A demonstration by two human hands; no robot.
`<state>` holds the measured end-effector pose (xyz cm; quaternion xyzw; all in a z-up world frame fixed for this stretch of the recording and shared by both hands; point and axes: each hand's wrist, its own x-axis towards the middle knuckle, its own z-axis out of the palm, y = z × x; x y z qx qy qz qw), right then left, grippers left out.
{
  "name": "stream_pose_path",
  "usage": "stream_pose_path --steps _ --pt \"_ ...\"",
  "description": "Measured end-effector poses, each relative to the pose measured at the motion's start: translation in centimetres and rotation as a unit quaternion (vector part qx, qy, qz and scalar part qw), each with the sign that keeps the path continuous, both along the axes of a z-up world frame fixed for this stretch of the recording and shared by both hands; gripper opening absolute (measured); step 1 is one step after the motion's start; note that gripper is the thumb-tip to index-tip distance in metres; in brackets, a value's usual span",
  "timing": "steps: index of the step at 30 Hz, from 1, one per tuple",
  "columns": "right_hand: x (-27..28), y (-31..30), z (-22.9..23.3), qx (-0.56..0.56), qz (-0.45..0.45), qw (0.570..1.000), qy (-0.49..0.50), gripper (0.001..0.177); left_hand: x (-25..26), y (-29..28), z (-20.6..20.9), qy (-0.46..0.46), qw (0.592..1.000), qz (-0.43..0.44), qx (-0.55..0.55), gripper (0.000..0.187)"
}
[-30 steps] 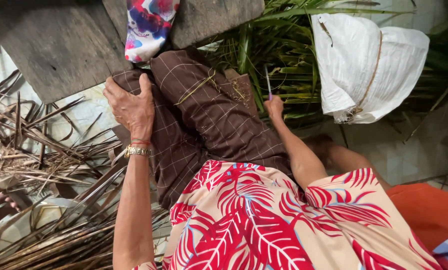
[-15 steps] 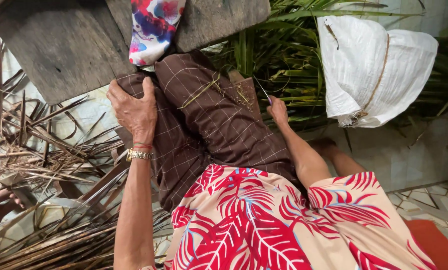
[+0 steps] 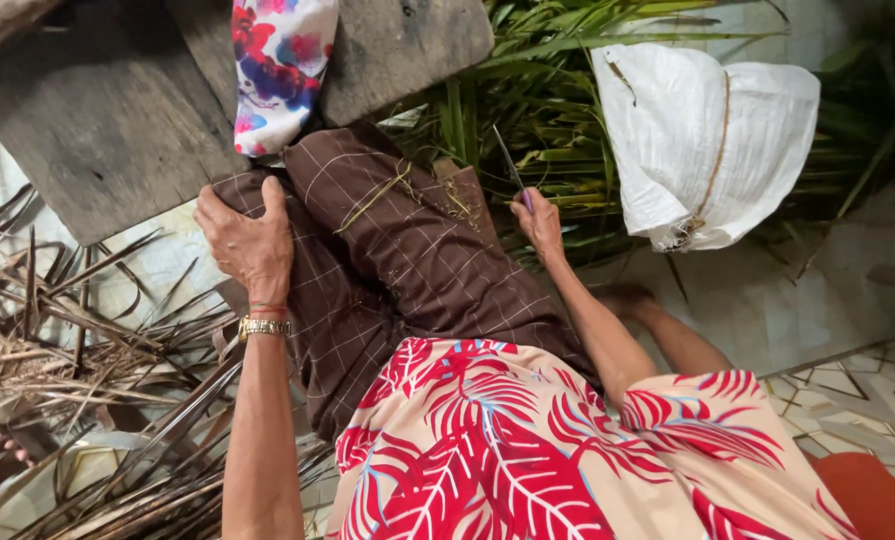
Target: Stripping leaves from palm fronds using a knife to collect the central ribs
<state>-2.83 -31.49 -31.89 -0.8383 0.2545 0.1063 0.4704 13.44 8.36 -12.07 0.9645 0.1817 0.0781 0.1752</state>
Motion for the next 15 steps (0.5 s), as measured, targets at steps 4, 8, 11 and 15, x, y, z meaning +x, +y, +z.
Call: stream_pose_path --steps 4,8,11,15 --pt "2.5 1.9 7.8 0.021 -0.057 0.996 -0.063 0.017 -0.6 0.3 -0.3 -0.014 1.000 -0.008 0.004 0.074" --pt "4.4 3.9 16.4 0.077 -0.061 0.986 -0.136 0.016 -2.0 -2.2 3.4 -0.075 0.994 -0.072 0.043 0.075" --pt "4.8 5.5 23.3 0.061 -0.012 0.978 -0.198 0.022 -3.5 -5.8 5.1 -0.143 0.974 -0.174 0.034 0.065" --pt "3.5 7.4 29.4 0.010 0.083 0.959 -0.271 0.019 -6.5 -11.7 9.3 -0.057 0.897 -0.314 -0.305 0.017"
